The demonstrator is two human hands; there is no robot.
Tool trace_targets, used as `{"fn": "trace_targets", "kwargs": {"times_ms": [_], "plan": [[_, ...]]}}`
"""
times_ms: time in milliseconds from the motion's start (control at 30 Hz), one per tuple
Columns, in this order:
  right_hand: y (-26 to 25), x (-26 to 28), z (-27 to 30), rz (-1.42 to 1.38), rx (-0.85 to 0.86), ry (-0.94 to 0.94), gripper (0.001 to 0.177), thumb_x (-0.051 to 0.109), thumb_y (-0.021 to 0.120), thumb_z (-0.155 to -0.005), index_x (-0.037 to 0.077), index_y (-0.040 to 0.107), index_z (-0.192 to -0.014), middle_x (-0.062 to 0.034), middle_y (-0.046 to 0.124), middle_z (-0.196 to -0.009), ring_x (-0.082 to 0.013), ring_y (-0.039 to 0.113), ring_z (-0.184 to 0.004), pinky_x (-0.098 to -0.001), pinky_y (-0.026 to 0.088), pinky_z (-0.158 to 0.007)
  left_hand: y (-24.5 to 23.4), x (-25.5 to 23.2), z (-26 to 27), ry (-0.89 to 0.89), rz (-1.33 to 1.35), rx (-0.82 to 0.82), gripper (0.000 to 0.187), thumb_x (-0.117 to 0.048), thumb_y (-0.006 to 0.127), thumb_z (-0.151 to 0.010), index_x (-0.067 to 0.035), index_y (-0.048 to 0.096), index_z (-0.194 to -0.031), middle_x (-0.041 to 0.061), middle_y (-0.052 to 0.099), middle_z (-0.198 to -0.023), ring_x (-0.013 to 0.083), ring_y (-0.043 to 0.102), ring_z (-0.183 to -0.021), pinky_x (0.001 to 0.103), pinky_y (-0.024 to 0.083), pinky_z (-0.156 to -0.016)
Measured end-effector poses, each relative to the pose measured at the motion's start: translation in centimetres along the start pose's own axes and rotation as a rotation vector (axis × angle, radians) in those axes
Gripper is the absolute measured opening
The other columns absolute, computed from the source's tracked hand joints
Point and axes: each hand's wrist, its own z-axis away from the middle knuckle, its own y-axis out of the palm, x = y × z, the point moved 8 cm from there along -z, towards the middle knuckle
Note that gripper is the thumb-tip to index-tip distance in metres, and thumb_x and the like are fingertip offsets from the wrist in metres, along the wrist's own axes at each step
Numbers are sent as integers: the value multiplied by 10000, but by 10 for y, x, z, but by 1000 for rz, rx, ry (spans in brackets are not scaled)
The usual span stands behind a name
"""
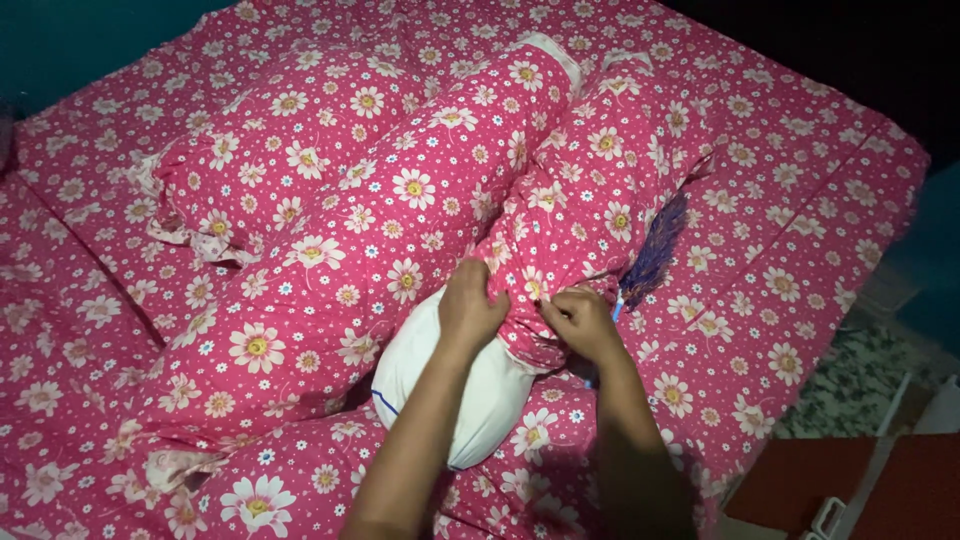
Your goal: Replacing the pillowcase on a long bolster pillow on a bed.
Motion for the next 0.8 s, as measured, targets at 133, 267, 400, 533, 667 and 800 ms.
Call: {"fn": "trace_targets", "kwargs": {"times_ms": [133,267,400,533,667,800], "plan": [[2,-18,5,-58,75,186,394,256,694,-932,-14,604,-659,-161,534,-594,-271,501,-533,-428,427,-611,-38,8,-15,-95,-115,211,857,-509,799,-771,-73,468,-1430,310,581,-1311,450,575,-1192,499,459,-957],[4,-24,9,-121,161,316,395,289,667,-958,-19,625,-713,-177,552,-603,-240,506,-526,-416,433,-581,7,78,4,-317,79,612,994,-603,800,-778,-153,358,-1546,225,575,-1402,371,563,-1285,444,432,-1066],[6,-28,12,-156,180,355,361,286,656,-966,-19,656,-774,-169,578,-612,-202,520,-546,-422,449,-570,9,62,12,-343,355,598,766,-471,819,-714,-83,623,-1344,166,719,-1270,270,695,-1162,381,516,-984],[-8,-39,21,-140,66,471,255,261,678,-921,13,734,-935,-162,698,-720,-226,636,-620,-404,499,-623,18,49,12,-399,432,414,515,-348,822,-742,-41,747,-1150,135,789,-1064,232,745,-960,368,554,-852],[-18,-29,24,-425,20,431,384,289,648,-965,113,669,-1306,-93,698,-1276,-229,682,-1131,-364,547,-943,-14,16,-10,-313,786,34,334,-129,794,-772,-25,734,-1083,72,784,-955,160,726,-822,323,565,-752],[-36,-15,19,-975,-123,162,577,239,629,-1015,54,460,-1535,-146,499,-1567,-284,509,-1412,-414,413,-1184,-54,-48,-36,-171,912,-246,304,-55,788,-803,2,693,-1086,57,763,-943,156,702,-802,331,563,-722]]}}
